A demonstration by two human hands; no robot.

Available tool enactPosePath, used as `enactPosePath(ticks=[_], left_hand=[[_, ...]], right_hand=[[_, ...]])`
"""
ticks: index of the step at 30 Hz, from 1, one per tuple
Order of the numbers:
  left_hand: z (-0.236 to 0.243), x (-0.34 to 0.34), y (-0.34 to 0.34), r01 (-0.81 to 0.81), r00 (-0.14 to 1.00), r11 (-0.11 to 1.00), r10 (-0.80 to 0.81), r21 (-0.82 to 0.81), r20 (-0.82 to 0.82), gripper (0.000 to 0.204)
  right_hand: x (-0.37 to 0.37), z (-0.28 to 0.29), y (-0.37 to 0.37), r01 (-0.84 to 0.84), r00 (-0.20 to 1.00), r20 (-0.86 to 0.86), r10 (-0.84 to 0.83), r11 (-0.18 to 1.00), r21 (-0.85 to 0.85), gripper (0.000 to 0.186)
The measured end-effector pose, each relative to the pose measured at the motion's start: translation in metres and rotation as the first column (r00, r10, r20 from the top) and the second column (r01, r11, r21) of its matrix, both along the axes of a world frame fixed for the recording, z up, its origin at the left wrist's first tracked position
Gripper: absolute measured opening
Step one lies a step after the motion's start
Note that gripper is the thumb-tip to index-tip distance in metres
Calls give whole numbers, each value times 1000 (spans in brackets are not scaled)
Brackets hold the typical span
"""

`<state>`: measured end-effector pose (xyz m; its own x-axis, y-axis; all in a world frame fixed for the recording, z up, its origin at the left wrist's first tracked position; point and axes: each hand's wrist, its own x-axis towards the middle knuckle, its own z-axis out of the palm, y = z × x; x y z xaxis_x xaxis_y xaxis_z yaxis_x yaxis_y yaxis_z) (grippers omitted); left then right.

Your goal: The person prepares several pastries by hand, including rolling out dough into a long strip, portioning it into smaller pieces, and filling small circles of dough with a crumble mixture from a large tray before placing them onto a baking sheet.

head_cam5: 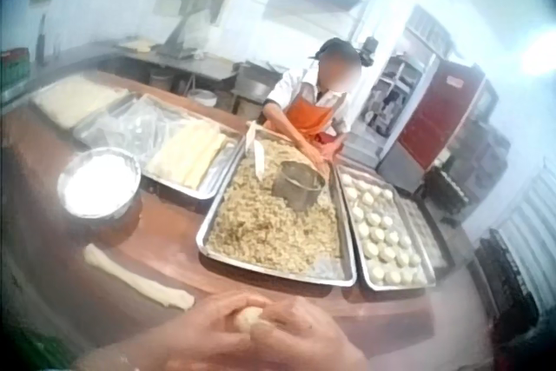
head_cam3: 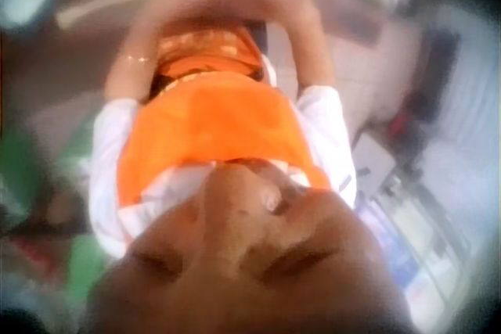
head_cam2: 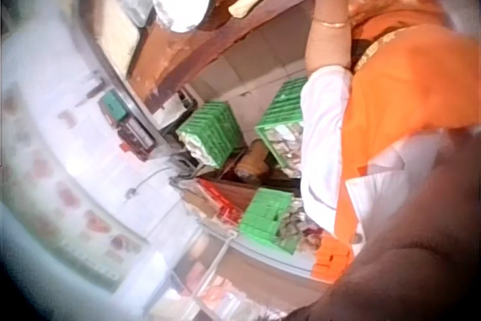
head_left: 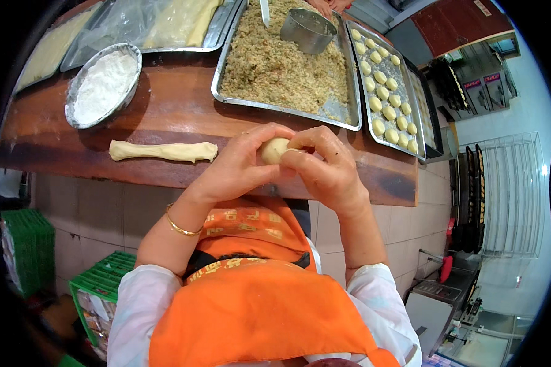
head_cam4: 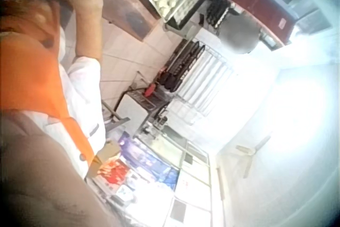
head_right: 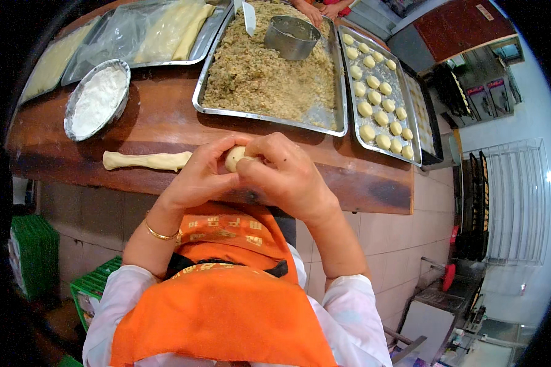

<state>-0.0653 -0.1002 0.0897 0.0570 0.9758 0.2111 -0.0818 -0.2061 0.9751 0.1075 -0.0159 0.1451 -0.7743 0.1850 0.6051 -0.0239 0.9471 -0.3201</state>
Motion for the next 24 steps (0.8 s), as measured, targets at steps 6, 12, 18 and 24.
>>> enactPosePath(ticks=[6, 12, 18, 24], left_hand=[[-29, 1, 6, -51, 968, 999, 50, 2, -245, 47], [-93, 0, 19, -95, 709, 990, 139, 101, -691, 55], [-81, 23, 53, -243, 780, 970, 208, 21, -590, 46], [-75, 41, 87, 29, 313, 970, 221, 242, -924, 50]], right_hand=[[23, -55, 5, 284, 934, -120, -335, 905, -318, 21], [57, -146, 2, 588, 802, 247, -544, 790, -172, 35], [72, -122, 7, 660, 725, -24, -688, 704, -260, 31], [83, -122, 4, 663, 703, -65, -708, 686, -300, 26]])
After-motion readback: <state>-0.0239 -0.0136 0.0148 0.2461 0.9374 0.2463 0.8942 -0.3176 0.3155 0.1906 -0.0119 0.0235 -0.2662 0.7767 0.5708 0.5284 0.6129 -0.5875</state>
